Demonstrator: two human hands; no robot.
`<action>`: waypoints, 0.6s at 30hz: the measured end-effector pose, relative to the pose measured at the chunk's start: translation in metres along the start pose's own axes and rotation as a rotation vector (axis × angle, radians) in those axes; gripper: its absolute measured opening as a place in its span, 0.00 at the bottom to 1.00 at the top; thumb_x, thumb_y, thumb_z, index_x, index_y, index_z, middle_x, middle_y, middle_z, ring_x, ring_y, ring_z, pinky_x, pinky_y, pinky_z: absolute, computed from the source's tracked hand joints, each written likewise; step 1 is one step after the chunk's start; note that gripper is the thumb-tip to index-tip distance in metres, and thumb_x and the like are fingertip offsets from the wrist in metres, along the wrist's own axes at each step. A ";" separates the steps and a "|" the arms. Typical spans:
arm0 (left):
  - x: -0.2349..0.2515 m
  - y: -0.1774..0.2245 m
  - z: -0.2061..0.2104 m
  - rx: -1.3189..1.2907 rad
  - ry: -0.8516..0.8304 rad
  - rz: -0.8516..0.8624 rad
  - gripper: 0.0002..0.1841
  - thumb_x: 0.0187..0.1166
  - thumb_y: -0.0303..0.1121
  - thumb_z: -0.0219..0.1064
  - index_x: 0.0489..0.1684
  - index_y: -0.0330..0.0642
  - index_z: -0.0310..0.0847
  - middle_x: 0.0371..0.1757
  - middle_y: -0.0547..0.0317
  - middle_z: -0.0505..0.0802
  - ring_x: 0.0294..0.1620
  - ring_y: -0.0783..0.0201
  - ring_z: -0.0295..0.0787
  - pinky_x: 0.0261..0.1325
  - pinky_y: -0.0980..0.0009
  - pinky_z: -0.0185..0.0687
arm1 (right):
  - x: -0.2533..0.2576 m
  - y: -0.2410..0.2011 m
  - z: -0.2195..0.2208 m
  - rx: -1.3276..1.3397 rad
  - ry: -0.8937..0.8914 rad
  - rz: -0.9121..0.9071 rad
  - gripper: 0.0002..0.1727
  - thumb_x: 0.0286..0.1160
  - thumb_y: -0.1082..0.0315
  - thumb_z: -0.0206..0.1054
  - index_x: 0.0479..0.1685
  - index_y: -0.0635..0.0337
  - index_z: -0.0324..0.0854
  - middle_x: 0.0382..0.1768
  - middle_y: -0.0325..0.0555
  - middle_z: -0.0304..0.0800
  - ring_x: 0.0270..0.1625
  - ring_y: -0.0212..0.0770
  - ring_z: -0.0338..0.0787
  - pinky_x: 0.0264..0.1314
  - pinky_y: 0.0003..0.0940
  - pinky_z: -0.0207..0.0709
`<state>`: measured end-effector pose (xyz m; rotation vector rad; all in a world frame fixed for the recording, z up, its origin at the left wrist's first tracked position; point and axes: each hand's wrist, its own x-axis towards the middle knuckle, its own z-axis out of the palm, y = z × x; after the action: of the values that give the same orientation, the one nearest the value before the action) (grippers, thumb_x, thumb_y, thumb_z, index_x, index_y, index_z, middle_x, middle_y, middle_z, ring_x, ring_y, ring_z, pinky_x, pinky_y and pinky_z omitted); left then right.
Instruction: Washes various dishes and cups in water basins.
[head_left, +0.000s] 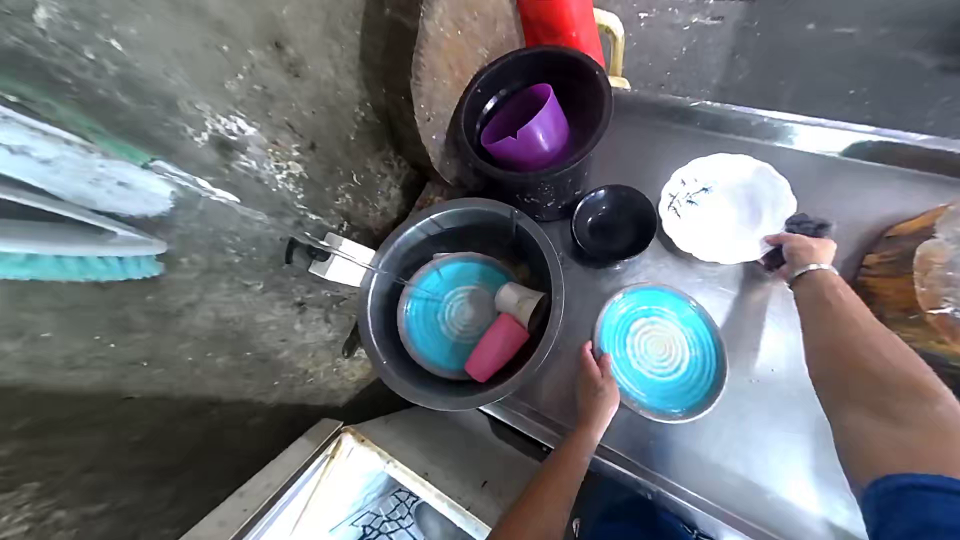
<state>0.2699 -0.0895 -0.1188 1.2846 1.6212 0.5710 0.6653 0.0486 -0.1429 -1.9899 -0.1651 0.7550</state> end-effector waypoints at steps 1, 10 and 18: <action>0.008 -0.007 0.010 -0.005 0.009 -0.005 0.29 0.93 0.39 0.52 0.88 0.30 0.56 0.79 0.35 0.79 0.79 0.51 0.79 0.82 0.56 0.73 | -0.001 0.004 -0.010 0.082 -0.046 -0.007 0.42 0.46 0.72 0.84 0.71 0.64 0.72 0.53 0.54 0.88 0.46 0.47 0.91 0.48 0.51 0.88; 0.043 0.057 0.028 -0.096 -0.374 0.140 0.33 0.88 0.36 0.62 0.90 0.33 0.57 0.81 0.37 0.78 0.75 0.49 0.83 0.76 0.54 0.81 | -0.093 0.059 -0.093 0.231 -0.177 -0.134 0.39 0.51 0.82 0.78 0.70 0.63 0.69 0.53 0.47 0.89 0.50 0.40 0.92 0.51 0.45 0.91; 0.082 0.052 -0.252 0.650 0.570 0.035 0.41 0.80 0.45 0.69 0.89 0.34 0.57 0.83 0.28 0.72 0.84 0.30 0.66 0.80 0.33 0.65 | -0.094 0.063 -0.101 -0.265 0.029 -0.408 0.46 0.64 0.56 0.83 0.80 0.71 0.67 0.68 0.59 0.86 0.65 0.41 0.90 0.74 0.38 0.80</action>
<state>0.0737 0.0524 0.0013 1.7188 2.3895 0.4682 0.6363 -0.0984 -0.1197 -2.1176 -0.6607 0.4564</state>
